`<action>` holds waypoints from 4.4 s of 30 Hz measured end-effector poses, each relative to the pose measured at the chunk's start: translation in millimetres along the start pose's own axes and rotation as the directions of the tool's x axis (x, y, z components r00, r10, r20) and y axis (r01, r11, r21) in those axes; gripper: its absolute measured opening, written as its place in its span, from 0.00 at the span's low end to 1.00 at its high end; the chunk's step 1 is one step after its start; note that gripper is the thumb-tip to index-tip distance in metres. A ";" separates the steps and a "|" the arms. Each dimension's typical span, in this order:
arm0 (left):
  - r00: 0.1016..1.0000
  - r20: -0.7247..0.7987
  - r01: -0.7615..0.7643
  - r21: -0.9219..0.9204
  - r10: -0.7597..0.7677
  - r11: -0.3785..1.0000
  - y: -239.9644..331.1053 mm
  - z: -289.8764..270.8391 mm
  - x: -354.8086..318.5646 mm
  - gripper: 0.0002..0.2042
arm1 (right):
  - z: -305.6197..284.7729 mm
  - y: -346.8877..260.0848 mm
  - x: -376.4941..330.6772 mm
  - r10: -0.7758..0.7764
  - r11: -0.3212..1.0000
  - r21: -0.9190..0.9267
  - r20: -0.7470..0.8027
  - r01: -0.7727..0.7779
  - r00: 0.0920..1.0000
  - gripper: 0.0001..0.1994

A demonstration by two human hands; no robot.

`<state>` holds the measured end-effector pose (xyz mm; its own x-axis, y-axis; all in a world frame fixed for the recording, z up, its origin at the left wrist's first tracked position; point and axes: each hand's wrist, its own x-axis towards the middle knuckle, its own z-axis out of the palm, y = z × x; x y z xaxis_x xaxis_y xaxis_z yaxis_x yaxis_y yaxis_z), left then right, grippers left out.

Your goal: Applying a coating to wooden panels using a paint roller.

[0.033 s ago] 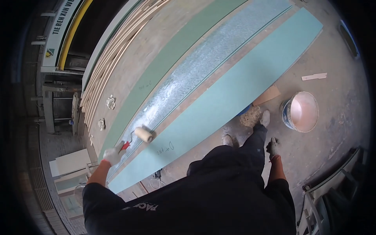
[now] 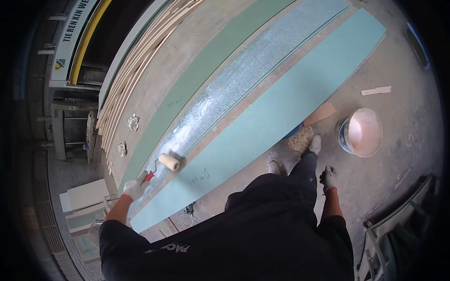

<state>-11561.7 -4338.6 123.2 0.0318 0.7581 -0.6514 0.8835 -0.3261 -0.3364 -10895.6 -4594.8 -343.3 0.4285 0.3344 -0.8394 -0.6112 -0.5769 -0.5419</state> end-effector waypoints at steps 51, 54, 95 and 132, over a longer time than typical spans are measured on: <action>0.715 -0.497 -0.514 0.101 0.491 0.852 472.5 -375.2 317.2 0.23 | -31.5 61.0 -51.2 0.198 0.911 0.413 -0.409 -0.013 0.891 0.14; 0.662 -0.576 -0.559 0.045 0.479 0.828 534.3 -427.0 353.8 0.22 | -39.6 37.3 -35.3 0.186 0.941 0.333 -0.372 -0.057 0.910 0.15; 0.950 -0.086 -0.287 0.150 0.301 0.946 267.9 -282.8 276.8 0.32 | -13.2 -13.4 30.8 0.156 0.975 0.189 -0.224 -0.115 0.962 0.18; 0.796 -0.313 -0.484 0.187 0.519 0.855 91.0 -124.7 223.8 0.25 | 125.7 38.9 -79.8 -0.245 0.966 0.052 -0.143 0.254 0.959 0.13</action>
<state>-11415.9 -4128.2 31.6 0.6297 0.6108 -0.4800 0.6527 -0.7511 -0.0993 -11037.1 -4550.2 -302.7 0.6557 0.3551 -0.6663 -0.5161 -0.4334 -0.7388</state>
